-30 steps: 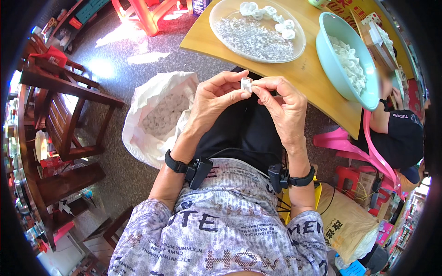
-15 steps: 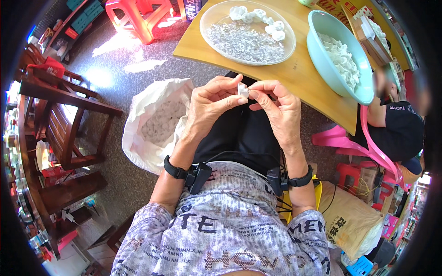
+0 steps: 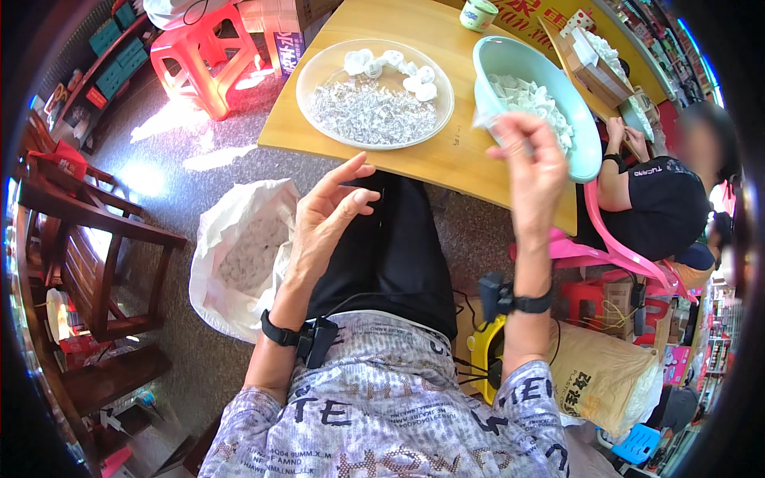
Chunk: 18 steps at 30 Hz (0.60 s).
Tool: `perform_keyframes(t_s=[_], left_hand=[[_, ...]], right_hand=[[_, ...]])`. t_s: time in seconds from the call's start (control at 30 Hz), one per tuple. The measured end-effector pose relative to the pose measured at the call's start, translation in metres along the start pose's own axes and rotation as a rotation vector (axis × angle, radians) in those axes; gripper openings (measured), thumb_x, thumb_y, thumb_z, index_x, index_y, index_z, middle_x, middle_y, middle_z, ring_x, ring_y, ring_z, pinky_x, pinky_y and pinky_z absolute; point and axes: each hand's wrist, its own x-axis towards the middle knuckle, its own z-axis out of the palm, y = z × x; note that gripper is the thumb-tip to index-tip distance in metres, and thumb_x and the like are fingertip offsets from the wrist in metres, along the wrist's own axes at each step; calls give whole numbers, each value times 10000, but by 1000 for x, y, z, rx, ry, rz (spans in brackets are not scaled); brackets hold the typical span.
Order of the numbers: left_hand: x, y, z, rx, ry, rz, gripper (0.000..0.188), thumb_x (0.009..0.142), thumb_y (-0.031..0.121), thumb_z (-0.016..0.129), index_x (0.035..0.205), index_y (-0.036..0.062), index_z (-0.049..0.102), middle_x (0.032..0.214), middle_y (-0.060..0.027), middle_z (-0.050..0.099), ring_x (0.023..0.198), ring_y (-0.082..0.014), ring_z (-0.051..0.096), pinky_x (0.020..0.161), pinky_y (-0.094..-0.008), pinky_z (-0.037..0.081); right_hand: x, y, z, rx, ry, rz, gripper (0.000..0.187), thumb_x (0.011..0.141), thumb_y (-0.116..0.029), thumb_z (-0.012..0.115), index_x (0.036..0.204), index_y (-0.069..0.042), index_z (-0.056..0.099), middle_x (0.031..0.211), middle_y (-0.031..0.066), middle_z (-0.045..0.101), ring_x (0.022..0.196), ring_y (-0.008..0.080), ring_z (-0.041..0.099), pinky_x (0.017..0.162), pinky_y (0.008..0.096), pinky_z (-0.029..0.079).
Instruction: Assembling small white plastic components by hand.
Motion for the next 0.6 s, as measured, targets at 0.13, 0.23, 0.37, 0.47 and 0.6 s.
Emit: perform_keyframes(t_s=[0.13, 0.23, 0.37, 0.47, 0.6], left_hand=[[3, -2, 0, 45, 4, -1, 353, 920, 161, 599, 1241, 18, 567, 1176, -132, 606, 937, -159, 631, 785, -272, 513], [-1, -3, -1, 78, 31, -13, 304, 922, 161, 597, 1187, 13, 601, 1156, -122, 617, 926, -152, 632, 780, -266, 510], [-1, 0, -4, 64, 22, -11, 252, 920, 142, 597, 1128, 5, 629, 1104, -114, 636, 913, -154, 634, 781, -260, 509], [1, 10, -1, 40, -16, -27, 222, 923, 121, 585, 1101, -1, 637, 1077, -119, 644, 909, -152, 635, 779, -263, 511], [-7, 38, -6, 67, -5, 29, 218, 928, 109, 578, 1090, -26, 634, 1061, -100, 629, 919, -139, 621, 780, -251, 492]], right_hand=[[64, 12, -56, -428, 241, -246, 236, 898, -148, 636, 1096, -20, 643, 982, 81, 660, 801, 129, 623, 652, 241, 524], [61, 0, -62, -259, 269, -230, 258, 883, -103, 643, 1123, -11, 621, 1085, 91, 635, 922, 134, 608, 686, 238, 546], [19, -54, -44, -31, 211, -244, 268, 882, -68, 625, 1134, 17, 595, 1128, 126, 619, 903, 140, 609, 636, 227, 546], [-10, -97, -49, -154, 135, -465, 412, 909, -210, 598, 1227, 41, 525, 1220, 242, 552, 998, 216, 613, 644, 224, 554], [-19, -121, -55, 101, -170, -869, 564, 856, -327, 615, 1280, 25, 492, 1248, 280, 522, 1046, 277, 580, 637, 333, 574]])
